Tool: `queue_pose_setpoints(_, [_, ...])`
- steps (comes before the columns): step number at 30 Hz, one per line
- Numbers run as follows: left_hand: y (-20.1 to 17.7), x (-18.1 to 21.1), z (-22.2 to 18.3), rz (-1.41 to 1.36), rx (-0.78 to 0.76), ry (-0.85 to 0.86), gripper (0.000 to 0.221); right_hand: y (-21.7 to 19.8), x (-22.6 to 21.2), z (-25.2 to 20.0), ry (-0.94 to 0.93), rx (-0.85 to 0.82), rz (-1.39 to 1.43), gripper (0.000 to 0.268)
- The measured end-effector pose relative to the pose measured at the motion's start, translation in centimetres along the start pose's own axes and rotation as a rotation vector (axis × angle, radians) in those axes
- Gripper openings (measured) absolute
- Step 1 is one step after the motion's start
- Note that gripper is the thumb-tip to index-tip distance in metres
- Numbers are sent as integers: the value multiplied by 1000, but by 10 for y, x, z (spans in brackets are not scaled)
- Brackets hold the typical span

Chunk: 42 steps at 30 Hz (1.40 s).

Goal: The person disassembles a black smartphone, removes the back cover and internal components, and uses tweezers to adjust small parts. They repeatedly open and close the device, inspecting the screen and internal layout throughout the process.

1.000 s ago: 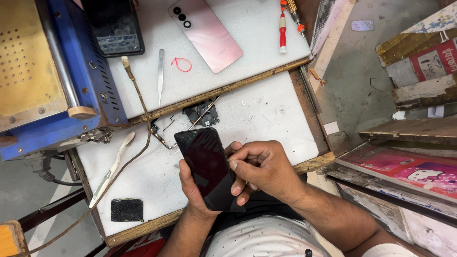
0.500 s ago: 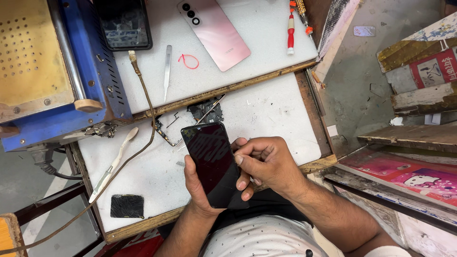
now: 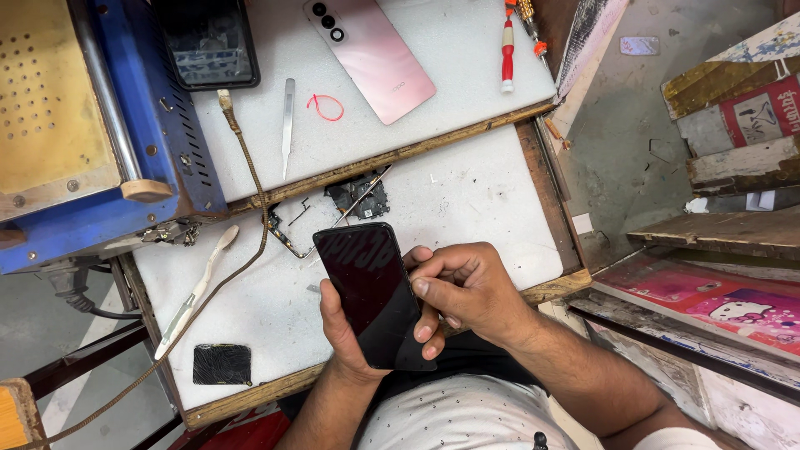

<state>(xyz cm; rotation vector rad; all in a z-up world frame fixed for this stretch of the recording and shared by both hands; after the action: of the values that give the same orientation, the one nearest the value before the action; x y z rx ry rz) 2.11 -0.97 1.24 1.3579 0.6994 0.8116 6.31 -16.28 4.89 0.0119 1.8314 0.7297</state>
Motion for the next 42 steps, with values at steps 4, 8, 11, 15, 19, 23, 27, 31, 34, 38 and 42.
queue_pose_setpoints(4, [0, -1, 4, 21, -9, 12, 108, -9, -1, 0, -38, -62, -40, 18])
queue_pose_setpoints(8, [6, 3, 4, 113, 59, 44, 105, -19, -8, -3, -137, -8, -282, 19])
queue_pose_setpoints(11, [15, 10, 1, 289, 90, 97, 102, -24, -17, -4, -234, 47, -451, 22])
queue_pose_setpoints(15, [24, 22, -2, 664, 296, 243, 94, -24, -32, -8, -256, 82, -594, 34])
queue_pose_setpoints(19, [39, 32, -2, 2027, 512, 574, 79, -15, -46, -8, -386, -53, -463, 54])
queue_pose_setpoints(23, [44, 25, 1, 2567, 483, 662, 90, -17, -42, -9, -326, -63, -397, 52])
queue_pose_setpoints(27, [48, 17, 1, 2635, 447, 664, 87, -34, -24, -6, -140, 40, -360, 30])
queue_pose_setpoints(31, [51, 20, -3, 2590, 492, 495, 75, -53, -9, -6, -145, 22, -428, 22])
queue_pose_setpoints(34, [53, 27, -7, 2515, 568, 349, 52, -61, -3, -8, -149, 15, -426, 23])
queue_pose_setpoints(38, [56, 25, -4, 2459, 578, 327, 33, -62, -8, -15, -229, -33, -592, 28])
queue_pose_setpoints(42, [57, 18, 0, 2457, 555, 331, 29, -62, -8, -13, -291, -73, -671, 23])
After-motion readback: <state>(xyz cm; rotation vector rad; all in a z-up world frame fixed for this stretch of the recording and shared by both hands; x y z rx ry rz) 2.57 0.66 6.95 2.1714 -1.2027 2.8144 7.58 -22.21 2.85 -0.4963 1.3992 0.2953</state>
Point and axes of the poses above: each hand's wrist, its own z-axis towards the middle knuckle, its own y-axis out of the palm, x = y × z, the point moved 2 cm from there along z, towards the middle knuckle, and after that the axes turned 7 degrees about -y, right-handed, at the moved point
